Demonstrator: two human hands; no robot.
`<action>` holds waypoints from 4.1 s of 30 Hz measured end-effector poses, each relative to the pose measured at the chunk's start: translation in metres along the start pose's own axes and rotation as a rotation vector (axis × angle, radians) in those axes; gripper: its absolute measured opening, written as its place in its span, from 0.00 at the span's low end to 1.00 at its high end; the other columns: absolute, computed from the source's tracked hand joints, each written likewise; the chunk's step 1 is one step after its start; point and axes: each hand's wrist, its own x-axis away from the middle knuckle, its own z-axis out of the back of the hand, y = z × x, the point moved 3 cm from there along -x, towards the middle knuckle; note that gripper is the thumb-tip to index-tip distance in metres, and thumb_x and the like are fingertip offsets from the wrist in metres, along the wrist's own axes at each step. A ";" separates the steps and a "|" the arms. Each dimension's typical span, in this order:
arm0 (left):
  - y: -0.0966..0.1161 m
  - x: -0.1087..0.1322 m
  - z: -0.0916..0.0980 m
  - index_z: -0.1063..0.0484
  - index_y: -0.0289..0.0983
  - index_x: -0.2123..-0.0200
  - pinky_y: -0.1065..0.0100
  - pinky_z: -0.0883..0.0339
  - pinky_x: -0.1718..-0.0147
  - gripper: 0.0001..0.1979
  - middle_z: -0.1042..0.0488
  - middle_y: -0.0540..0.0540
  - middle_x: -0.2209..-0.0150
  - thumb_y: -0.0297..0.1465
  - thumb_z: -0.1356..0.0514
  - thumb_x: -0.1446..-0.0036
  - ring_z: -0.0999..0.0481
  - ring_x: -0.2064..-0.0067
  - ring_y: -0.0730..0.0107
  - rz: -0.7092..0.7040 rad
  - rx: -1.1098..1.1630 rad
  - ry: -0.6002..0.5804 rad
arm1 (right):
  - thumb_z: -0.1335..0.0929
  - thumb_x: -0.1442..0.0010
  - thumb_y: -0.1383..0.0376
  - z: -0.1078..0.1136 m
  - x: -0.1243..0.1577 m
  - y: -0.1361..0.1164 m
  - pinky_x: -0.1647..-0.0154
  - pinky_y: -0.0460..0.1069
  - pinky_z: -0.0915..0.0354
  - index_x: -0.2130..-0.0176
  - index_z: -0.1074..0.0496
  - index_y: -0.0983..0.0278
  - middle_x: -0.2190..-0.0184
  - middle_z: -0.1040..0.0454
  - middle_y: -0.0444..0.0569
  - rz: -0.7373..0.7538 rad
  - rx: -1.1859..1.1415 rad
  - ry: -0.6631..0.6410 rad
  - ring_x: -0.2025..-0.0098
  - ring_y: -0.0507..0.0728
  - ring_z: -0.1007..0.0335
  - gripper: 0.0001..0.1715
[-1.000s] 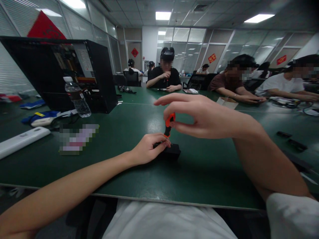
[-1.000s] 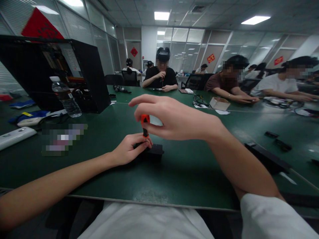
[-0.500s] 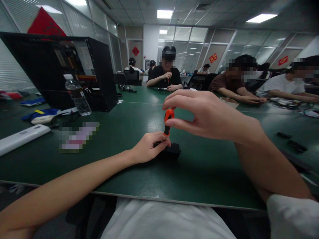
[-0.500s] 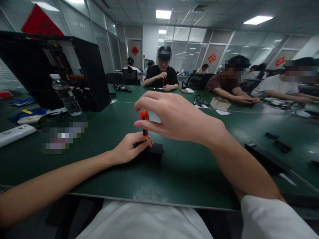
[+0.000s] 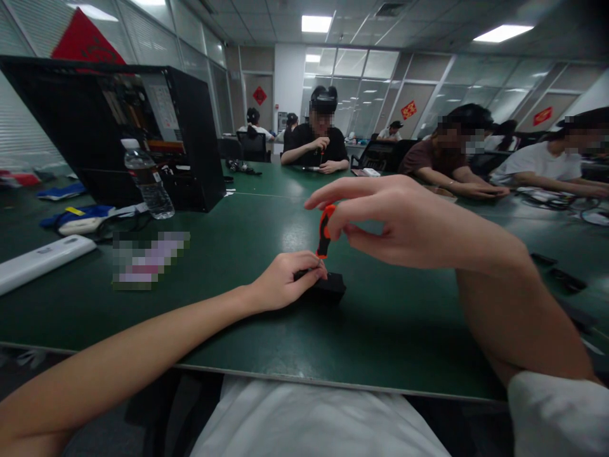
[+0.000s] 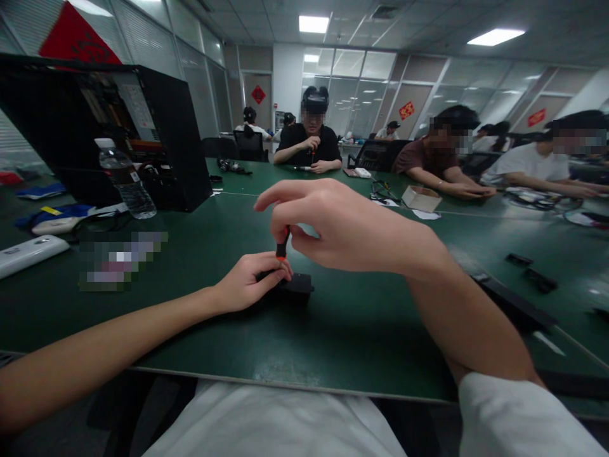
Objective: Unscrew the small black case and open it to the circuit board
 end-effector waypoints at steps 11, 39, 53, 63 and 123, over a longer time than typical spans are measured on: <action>-0.002 0.001 0.001 0.22 0.34 0.61 0.66 0.29 0.54 0.12 0.20 0.42 0.60 0.31 0.45 0.30 0.21 0.57 0.65 -0.023 -0.015 0.012 | 0.31 0.33 0.57 -0.016 -0.006 0.011 0.67 0.48 0.44 0.55 0.24 0.66 0.65 0.21 0.50 -0.143 0.149 -0.035 0.68 0.55 0.29 0.14; -0.008 -0.010 -0.024 0.20 0.40 0.53 0.66 0.33 0.61 0.21 0.17 0.48 0.55 0.48 0.35 0.41 0.19 0.56 0.61 0.219 -0.281 -0.138 | 0.32 0.31 0.58 -0.026 0.085 0.045 0.73 0.51 0.47 0.66 0.20 0.63 0.71 0.21 0.50 -0.175 0.312 -0.348 0.72 0.55 0.26 0.16; -0.010 -0.009 -0.024 0.21 0.39 0.52 0.65 0.32 0.57 0.22 0.18 0.46 0.54 0.48 0.33 0.43 0.20 0.54 0.60 0.223 -0.292 -0.158 | 0.37 0.28 0.53 -0.032 0.131 0.052 0.74 0.48 0.45 0.66 0.20 0.64 0.75 0.25 0.47 -0.185 0.238 -0.141 0.77 0.52 0.30 0.25; -0.010 -0.009 -0.024 0.22 0.39 0.52 0.66 0.32 0.57 0.23 0.18 0.46 0.55 0.49 0.33 0.42 0.20 0.55 0.60 0.195 -0.301 -0.166 | 0.36 0.28 0.54 -0.042 0.128 0.051 0.75 0.48 0.48 0.68 0.21 0.64 0.77 0.28 0.45 -0.144 0.246 -0.108 0.77 0.51 0.32 0.23; -0.010 -0.007 -0.028 0.21 0.38 0.54 0.66 0.34 0.59 0.21 0.17 0.47 0.55 0.48 0.35 0.40 0.19 0.57 0.61 0.185 -0.407 -0.106 | 0.45 0.25 0.49 -0.103 0.139 0.096 0.73 0.48 0.48 0.74 0.27 0.64 0.77 0.28 0.48 -0.181 0.274 0.015 0.76 0.52 0.36 0.36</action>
